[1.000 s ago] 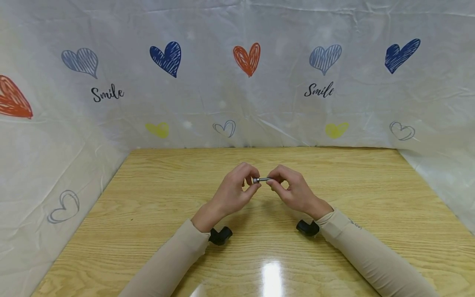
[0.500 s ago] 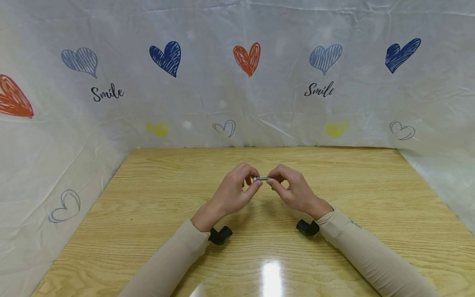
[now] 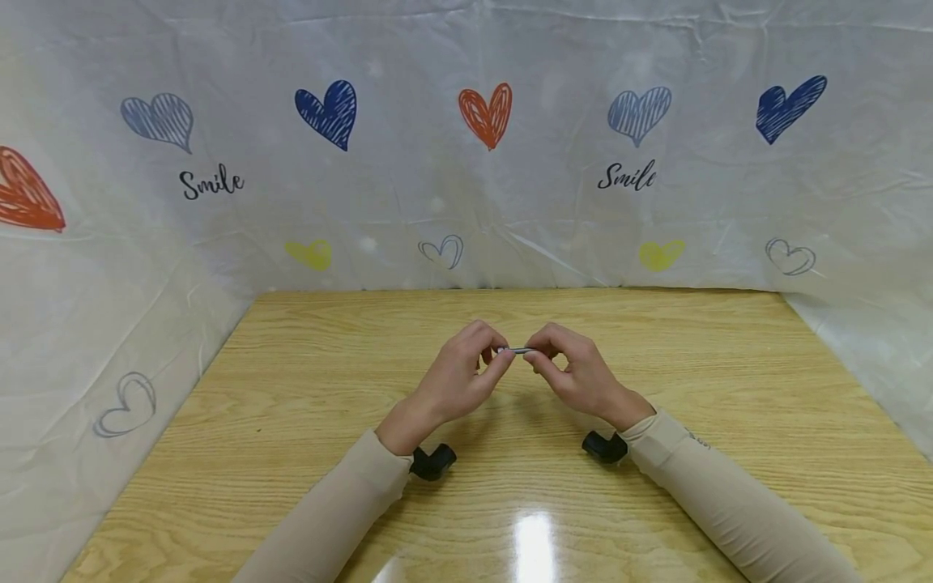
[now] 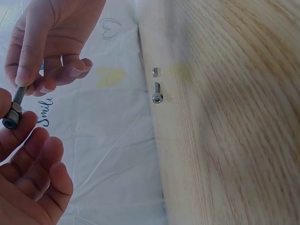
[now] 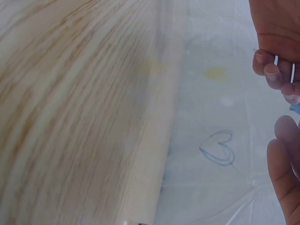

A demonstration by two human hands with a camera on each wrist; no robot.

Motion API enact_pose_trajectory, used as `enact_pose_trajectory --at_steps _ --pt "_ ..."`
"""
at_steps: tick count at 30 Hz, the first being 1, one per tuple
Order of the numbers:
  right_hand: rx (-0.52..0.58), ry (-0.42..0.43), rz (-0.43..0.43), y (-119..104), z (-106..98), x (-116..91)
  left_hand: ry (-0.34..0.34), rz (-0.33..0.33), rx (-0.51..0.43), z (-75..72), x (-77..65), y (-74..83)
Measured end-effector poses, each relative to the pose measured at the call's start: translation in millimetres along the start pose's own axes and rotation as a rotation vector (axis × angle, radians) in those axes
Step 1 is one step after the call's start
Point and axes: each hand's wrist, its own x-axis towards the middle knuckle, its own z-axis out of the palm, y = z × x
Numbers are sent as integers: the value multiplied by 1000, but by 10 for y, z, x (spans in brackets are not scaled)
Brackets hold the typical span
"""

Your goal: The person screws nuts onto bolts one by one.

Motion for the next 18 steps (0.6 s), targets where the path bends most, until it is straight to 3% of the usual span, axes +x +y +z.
enact_pose_trajectory --at_steps 7,18 --pt "-7 7 -7 -35 0 15 4 3 -12 -6 3 10" --pt "-18 9 -10 -371 -66 126 14 61 15 -11 14 -6"
